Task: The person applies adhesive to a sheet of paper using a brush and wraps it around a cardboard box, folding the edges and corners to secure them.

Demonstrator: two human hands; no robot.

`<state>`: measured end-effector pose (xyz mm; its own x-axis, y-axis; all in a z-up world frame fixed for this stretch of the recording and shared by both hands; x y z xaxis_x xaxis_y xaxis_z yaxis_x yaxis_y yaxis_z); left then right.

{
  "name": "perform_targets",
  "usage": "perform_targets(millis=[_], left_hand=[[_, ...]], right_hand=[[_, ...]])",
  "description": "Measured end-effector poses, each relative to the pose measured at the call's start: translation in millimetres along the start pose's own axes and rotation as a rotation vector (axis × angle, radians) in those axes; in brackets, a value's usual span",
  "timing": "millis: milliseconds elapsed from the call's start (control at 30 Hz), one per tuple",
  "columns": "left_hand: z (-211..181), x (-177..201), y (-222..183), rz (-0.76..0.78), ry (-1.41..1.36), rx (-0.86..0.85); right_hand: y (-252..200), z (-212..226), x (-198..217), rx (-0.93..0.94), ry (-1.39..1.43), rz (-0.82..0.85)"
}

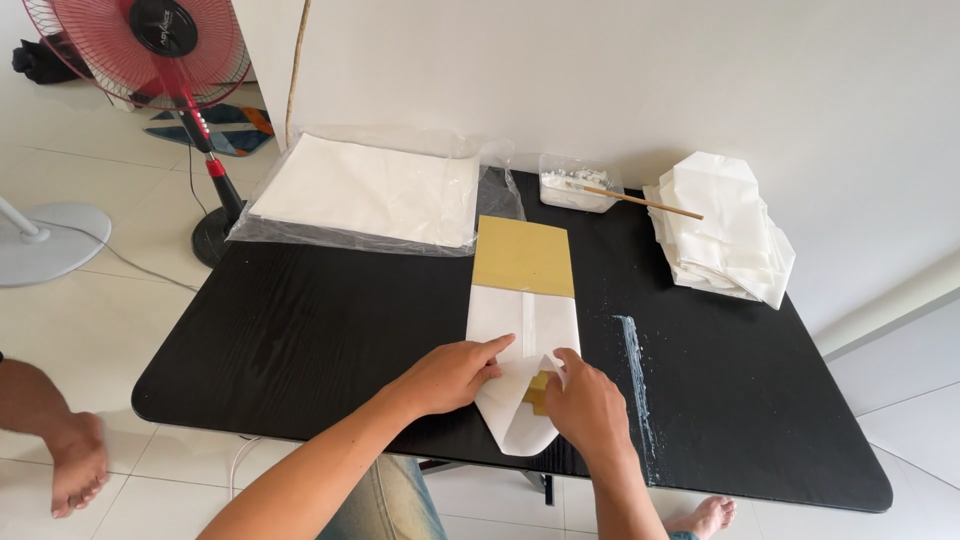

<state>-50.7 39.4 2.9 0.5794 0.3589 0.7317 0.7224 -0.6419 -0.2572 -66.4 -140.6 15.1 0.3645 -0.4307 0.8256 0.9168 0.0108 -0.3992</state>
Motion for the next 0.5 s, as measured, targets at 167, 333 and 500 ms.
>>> perform_targets(millis=[167,333,500], left_hand=[[1.1,-0.3,11.2,-0.038,0.047,0.062],[10.8,-11.5,30.3,-0.177,0.148,0.090],[7.7,-10.4,48.1,-0.384,0.311,0.065]], right_hand=[[-27.7,17.3,21.3,-0.060,0.179,0.070],[-24.4,1.6,13.3,0.054,0.431,0.010],[-7.3,-13.0,0.7,0.178,0.373,-0.108]])
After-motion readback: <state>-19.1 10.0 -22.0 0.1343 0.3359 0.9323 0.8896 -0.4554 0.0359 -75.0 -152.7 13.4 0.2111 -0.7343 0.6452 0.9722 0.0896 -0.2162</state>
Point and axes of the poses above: each hand's wrist, its own y-axis towards the middle knuckle, its own x-axis out of the back of the hand, z = x × y, the point moved 7 cm from there along y, towards the middle knuckle, and after that the axes turned 13 degrees about z, right-handed, at the moved point
